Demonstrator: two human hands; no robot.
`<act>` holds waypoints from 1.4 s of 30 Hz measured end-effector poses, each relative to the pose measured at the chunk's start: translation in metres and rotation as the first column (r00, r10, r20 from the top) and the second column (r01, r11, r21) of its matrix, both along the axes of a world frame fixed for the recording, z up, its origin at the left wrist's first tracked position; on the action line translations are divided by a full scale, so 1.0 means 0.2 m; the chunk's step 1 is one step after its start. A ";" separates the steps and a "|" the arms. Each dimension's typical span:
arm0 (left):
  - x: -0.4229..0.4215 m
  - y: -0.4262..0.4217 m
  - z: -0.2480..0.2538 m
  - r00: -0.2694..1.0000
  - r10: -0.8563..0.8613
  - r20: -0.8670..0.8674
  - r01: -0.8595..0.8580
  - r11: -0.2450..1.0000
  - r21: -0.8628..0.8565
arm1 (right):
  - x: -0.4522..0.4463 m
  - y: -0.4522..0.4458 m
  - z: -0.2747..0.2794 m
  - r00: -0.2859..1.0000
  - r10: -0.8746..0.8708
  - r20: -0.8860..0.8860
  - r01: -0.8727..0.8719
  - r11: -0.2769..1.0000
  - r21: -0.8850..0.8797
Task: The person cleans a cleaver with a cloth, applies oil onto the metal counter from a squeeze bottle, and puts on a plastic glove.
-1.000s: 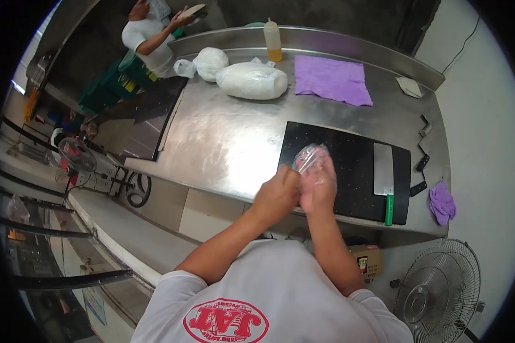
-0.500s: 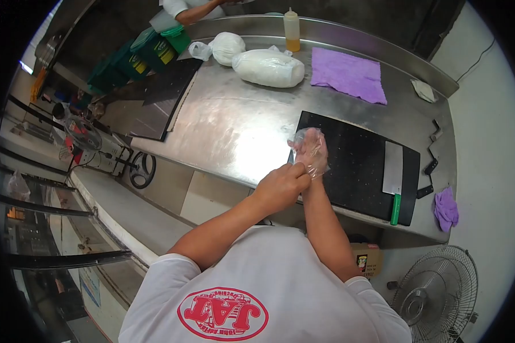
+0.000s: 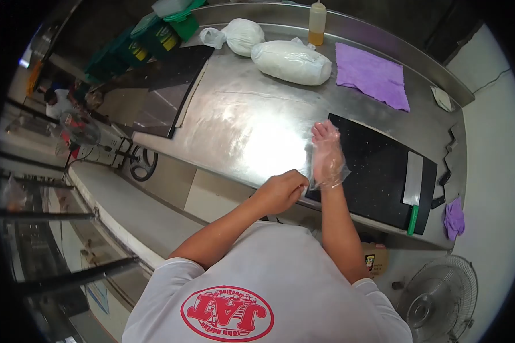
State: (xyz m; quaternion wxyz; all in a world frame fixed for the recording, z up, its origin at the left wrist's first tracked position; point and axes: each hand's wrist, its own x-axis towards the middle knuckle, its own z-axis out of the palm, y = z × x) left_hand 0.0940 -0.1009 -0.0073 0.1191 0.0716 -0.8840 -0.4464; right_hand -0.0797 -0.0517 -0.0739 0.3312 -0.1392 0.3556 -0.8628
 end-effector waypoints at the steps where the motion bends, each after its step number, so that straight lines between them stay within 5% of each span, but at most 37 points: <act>1: 0.01 -0.07 -0.10 0.999 0.041 0.001 -0.041 0.997 -0.063 | -0.02 0.00 -0.02 1.000 -0.005 0.004 0.005 1.000 0.023; 6: -0.04 -0.50 -0.45 1.000 0.017 0.022 -0.009 0.951 -0.310 | -0.01 -0.11 -0.03 0.997 -0.047 -0.053 0.053 0.992 0.111; 8: -0.05 -0.66 -0.51 0.987 -0.075 0.145 0.108 0.964 -0.241 | -0.05 -0.21 -0.04 0.989 -0.039 -0.146 0.077 0.960 0.269; 10: -0.07 -0.83 -0.55 0.931 -0.314 0.186 0.365 0.803 -0.471 | -0.11 -0.29 -0.08 0.977 -0.021 -0.214 0.112 0.900 0.422; 11: -0.08 -0.92 -0.60 0.899 -0.431 0.076 0.407 0.761 -0.506 | -0.18 -0.33 -0.11 0.936 0.058 -0.347 0.143 0.837 0.528; 12: -0.11 -0.99 -0.54 0.886 -0.457 0.071 0.428 0.753 -0.499 | -0.24 -0.37 -0.12 0.874 0.154 -0.461 0.192 0.762 0.619; 14: -0.15 -1.11 -0.37 0.731 -0.501 0.463 0.612 0.782 -0.119 | -0.28 -0.44 -0.03 0.869 0.164 -0.467 0.212 0.729 0.651; 15: -0.15 -1.20 -0.40 0.851 -0.485 0.201 0.508 0.858 -0.078 | -0.30 -0.48 -0.02 0.858 0.195 -0.475 0.210 0.711 0.671; 19: -0.36 -1.58 -0.36 0.976 -0.110 0.190 0.100 0.993 0.066 | -0.42 -0.57 0.03 0.895 0.141 -0.424 0.212 0.700 0.681; 22: -0.55 -1.83 -0.30 0.995 0.064 0.081 -0.061 0.997 -0.049 | -0.45 -0.63 0.04 0.960 -0.040 -0.277 0.230 0.680 0.697; 24: -0.70 -1.94 -0.31 0.998 0.057 -0.013 -0.057 0.998 -0.024 | -0.50 -0.66 0.00 0.944 -0.038 -0.328 0.276 0.633 0.723; 26: -0.87 -2.02 -0.39 0.968 0.149 -0.200 -0.189 0.962 -0.195 | -0.54 -0.68 -0.06 0.930 -0.038 -0.367 0.319 0.580 0.749; 28: -0.98 -2.04 -0.40 0.966 0.208 -0.155 -0.232 0.960 -0.158 | -0.61 -0.68 -0.10 0.926 0.075 -0.370 0.269 0.555 0.787; 32: -1.06 -2.08 -0.44 0.914 0.404 -0.028 -0.402 0.897 -0.183 | -0.50 -0.71 -0.08 0.879 0.022 -0.476 0.380 0.568 0.730; 34: -1.04 -2.08 -0.47 0.914 0.405 0.015 -0.399 0.907 -0.132 | -0.45 -0.70 -0.07 0.876 -0.013 -0.482 0.388 0.614 0.688; 38: -0.80 -1.94 -0.47 0.949 0.217 -0.229 -0.270 0.934 -0.236 | -0.25 -0.58 0.00 0.890 0.076 -0.450 0.283 0.680 0.676; 41: -0.45 -1.57 -0.31 0.967 0.220 0.132 -0.242 0.951 0.190 | -0.01 -0.48 0.15 0.909 0.120 -0.400 0.186 0.742 0.644; 42: -0.32 -1.45 -0.35 0.986 0.139 0.090 -0.157 0.953 0.258 | 0.05 -0.44 0.15 0.909 0.143 -0.392 0.128 0.799 0.588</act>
